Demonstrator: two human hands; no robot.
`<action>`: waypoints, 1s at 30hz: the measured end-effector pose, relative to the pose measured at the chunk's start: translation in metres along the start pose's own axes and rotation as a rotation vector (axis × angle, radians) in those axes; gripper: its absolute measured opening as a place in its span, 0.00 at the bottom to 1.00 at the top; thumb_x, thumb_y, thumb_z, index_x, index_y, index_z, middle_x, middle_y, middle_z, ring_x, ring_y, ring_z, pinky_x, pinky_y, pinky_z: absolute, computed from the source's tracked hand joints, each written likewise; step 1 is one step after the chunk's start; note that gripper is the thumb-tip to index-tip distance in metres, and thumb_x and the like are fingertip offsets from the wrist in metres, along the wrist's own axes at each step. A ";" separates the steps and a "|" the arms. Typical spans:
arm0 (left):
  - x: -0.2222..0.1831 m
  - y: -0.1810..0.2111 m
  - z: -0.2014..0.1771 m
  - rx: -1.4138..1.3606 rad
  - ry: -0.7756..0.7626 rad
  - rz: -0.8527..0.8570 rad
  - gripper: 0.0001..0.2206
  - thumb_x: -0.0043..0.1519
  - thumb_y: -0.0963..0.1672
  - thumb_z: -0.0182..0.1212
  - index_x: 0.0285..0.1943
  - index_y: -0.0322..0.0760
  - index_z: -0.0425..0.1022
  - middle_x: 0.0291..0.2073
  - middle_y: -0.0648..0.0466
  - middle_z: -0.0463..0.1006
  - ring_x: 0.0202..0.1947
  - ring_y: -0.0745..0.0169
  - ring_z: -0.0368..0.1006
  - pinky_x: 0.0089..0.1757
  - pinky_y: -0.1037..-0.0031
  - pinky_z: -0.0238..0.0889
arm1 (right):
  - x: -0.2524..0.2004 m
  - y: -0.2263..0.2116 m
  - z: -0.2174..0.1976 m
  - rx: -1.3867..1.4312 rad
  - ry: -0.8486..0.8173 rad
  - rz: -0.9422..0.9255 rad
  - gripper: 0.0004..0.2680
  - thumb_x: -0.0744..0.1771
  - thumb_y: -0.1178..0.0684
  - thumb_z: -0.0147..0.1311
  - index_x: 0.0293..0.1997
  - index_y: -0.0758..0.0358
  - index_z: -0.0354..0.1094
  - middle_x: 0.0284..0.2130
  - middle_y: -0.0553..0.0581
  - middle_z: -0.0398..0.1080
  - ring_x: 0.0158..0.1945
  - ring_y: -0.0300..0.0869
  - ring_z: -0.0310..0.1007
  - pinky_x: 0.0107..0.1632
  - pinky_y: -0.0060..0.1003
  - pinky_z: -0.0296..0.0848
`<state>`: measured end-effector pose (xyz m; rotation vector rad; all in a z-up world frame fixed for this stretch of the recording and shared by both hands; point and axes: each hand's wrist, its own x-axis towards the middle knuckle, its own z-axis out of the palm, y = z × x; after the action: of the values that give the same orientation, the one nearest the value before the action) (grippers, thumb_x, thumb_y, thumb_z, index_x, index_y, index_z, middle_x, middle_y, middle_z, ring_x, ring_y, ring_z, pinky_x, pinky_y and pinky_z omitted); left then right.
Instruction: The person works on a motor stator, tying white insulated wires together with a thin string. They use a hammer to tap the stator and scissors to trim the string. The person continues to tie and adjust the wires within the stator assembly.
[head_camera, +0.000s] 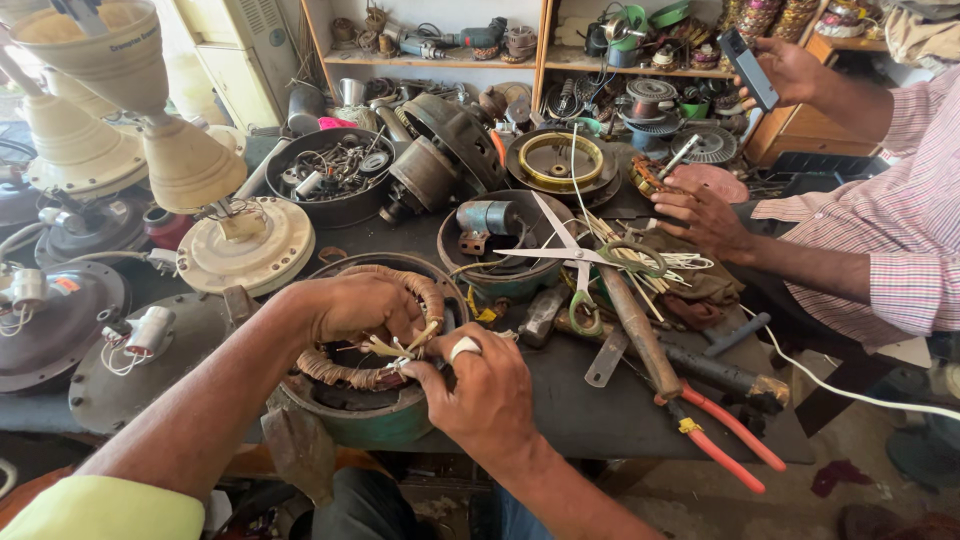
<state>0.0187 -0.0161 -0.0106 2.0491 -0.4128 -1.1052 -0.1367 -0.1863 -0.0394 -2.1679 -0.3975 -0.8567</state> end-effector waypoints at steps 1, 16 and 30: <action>-0.001 0.001 0.001 0.022 0.021 -0.013 0.03 0.54 0.40 0.64 0.31 0.35 0.81 0.21 0.62 0.72 0.20 0.75 0.63 0.23 0.77 0.54 | 0.000 0.000 -0.001 0.004 0.003 -0.014 0.08 0.60 0.53 0.69 0.32 0.65 0.75 0.31 0.56 0.74 0.36 0.51 0.75 0.44 0.47 0.70; -0.028 0.016 0.009 0.164 0.165 0.231 0.06 0.53 0.40 0.69 0.38 0.36 0.86 0.28 0.58 0.83 0.31 0.70 0.73 0.37 0.72 0.67 | 0.000 0.002 -0.015 0.040 0.063 -0.146 0.04 0.60 0.60 0.63 0.34 0.62 0.77 0.33 0.53 0.75 0.40 0.47 0.75 0.45 0.42 0.72; -0.051 -0.001 0.029 0.702 0.568 0.664 0.09 0.47 0.41 0.70 0.36 0.37 0.83 0.35 0.51 0.83 0.42 0.51 0.78 0.48 0.60 0.63 | -0.005 0.014 -0.011 0.140 -0.060 -0.162 0.03 0.59 0.60 0.63 0.30 0.63 0.76 0.36 0.53 0.74 0.43 0.44 0.73 0.50 0.41 0.65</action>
<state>-0.0348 0.0007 0.0081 2.3924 -1.1848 0.0619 -0.1385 -0.2033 -0.0453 -2.0557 -0.6515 -0.8276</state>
